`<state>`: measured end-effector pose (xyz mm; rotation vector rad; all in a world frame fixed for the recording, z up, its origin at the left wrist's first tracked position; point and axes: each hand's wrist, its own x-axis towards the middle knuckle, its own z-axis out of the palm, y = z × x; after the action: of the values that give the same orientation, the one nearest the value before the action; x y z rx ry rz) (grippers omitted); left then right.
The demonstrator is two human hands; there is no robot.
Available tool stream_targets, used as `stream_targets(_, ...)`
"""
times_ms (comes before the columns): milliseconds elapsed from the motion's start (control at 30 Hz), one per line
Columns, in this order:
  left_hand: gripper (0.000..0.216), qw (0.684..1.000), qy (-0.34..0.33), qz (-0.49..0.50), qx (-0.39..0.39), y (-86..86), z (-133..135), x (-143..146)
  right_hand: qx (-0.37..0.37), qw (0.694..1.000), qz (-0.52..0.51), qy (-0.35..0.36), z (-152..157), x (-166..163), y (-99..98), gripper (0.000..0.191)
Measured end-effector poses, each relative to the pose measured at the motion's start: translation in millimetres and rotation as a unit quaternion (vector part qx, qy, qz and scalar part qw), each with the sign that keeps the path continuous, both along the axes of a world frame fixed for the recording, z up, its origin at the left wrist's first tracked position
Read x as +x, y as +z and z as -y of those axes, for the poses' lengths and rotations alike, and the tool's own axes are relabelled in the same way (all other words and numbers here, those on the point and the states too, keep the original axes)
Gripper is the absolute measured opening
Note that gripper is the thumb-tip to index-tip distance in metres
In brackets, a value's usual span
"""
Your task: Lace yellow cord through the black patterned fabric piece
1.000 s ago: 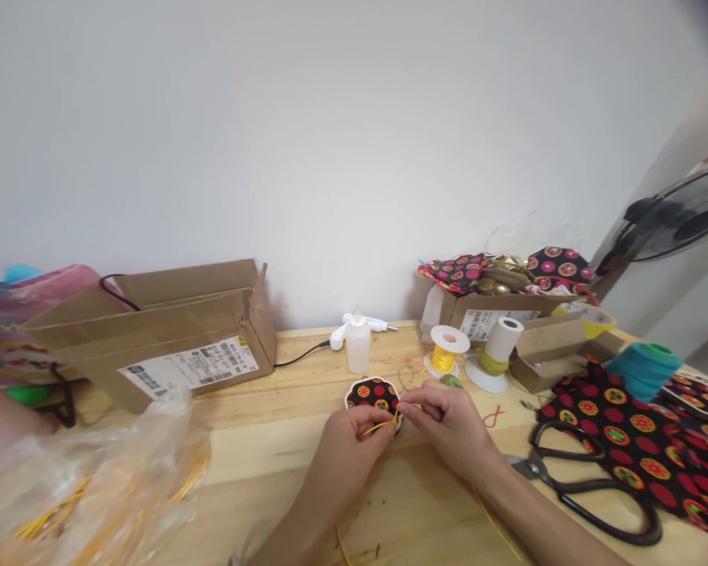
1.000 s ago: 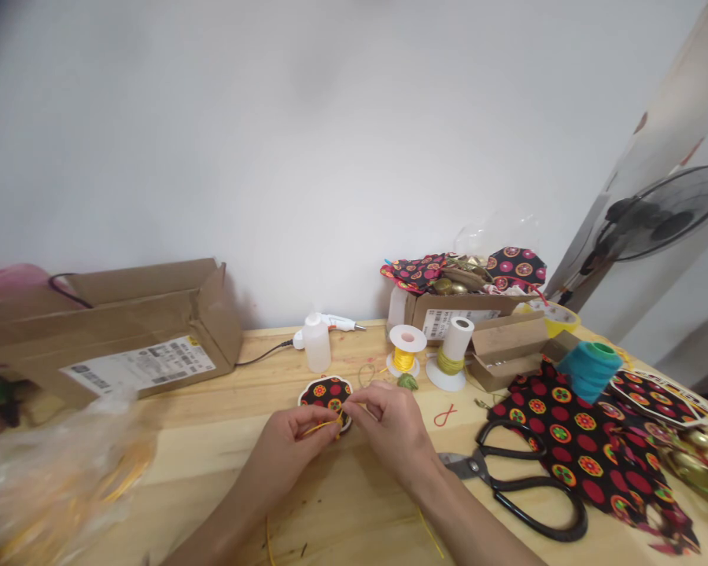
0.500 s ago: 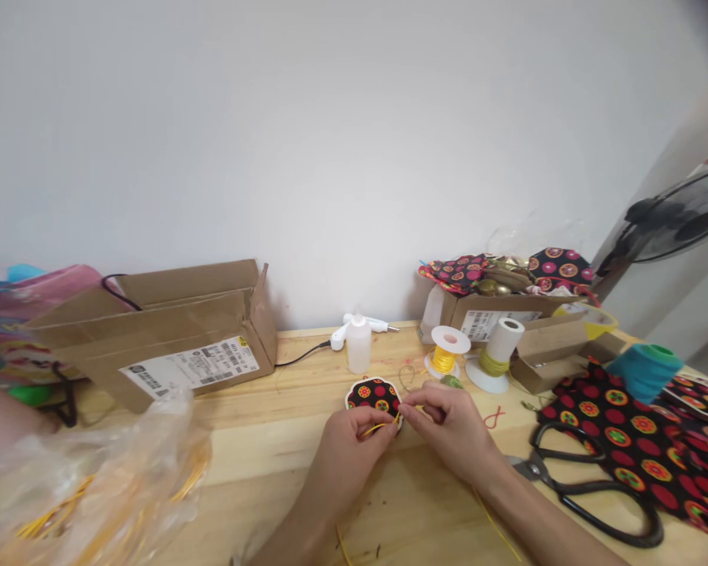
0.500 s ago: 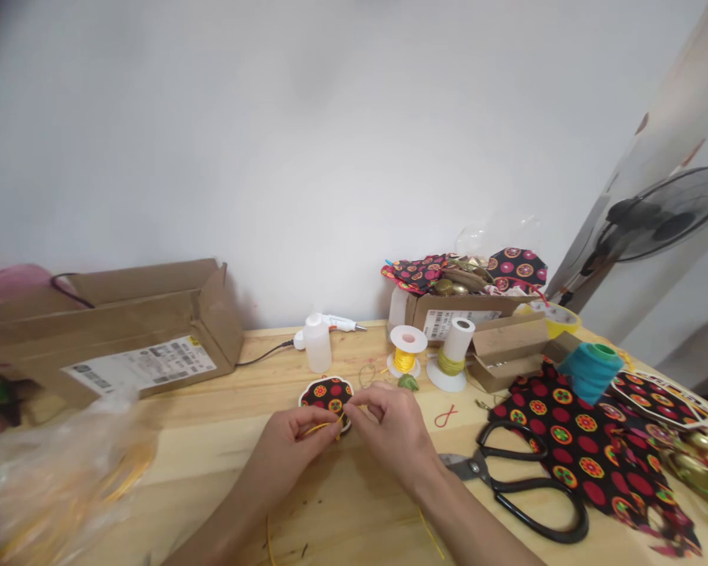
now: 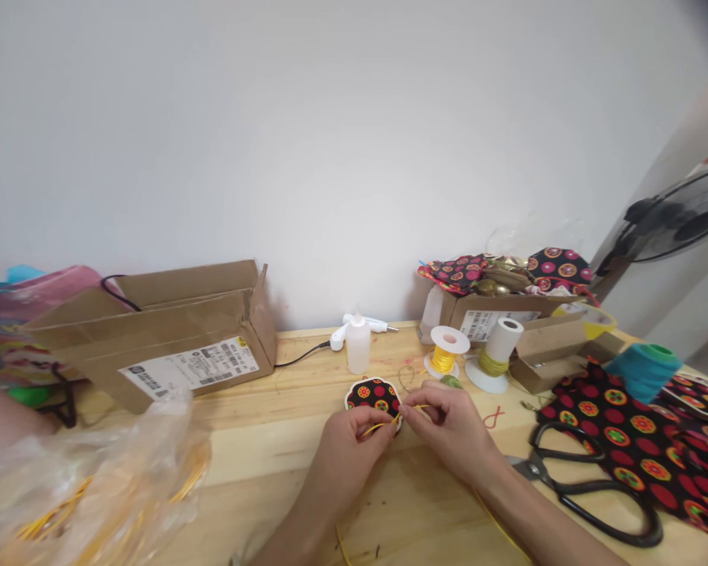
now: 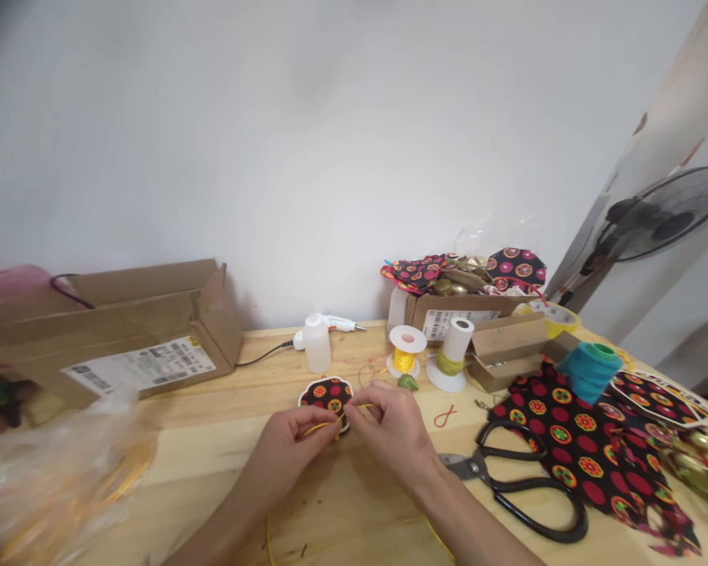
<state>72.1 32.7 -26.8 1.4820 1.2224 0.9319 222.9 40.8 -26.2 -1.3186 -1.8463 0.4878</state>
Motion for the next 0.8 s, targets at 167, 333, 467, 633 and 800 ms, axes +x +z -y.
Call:
stream_targets(167, 0.023, 1.0, -0.005, -0.007, 0.002, 0.7, -0.7, 0.2, -0.005, 1.0, -0.002, -0.005, 0.4, 0.0, 0.6, 0.017)
stream_targets(333, 0.023, 1.0, -0.003, 0.004, -0.002, 1.0, -1.6, 0.7, -0.005, 1.0, 0.0, 0.0, -0.9, 0.4, -0.1, 0.017)
stream_targets(467, 0.024, 1.0, -0.003, 0.017, -0.007, 0.4, -0.8, 0.6, 0.003, 1.0, -0.001, 0.002, -0.9, 0.7, -1.0, 0.018)
stream_targets(633, 0.023, 1.0, -0.004, 0.016, -0.007, -0.6, -0.6, 0.6, 0.001, 1.0, 0.002, 0.001, -0.1, 0.7, -0.1, 0.018)
stream_targets(800, 0.022, 1.0, -0.002, 0.003, -0.003, -0.8, -0.5, 0.0, 0.005, 1.0, -0.006, 0.004, -0.2, 0.0, 0.2, 0.017)
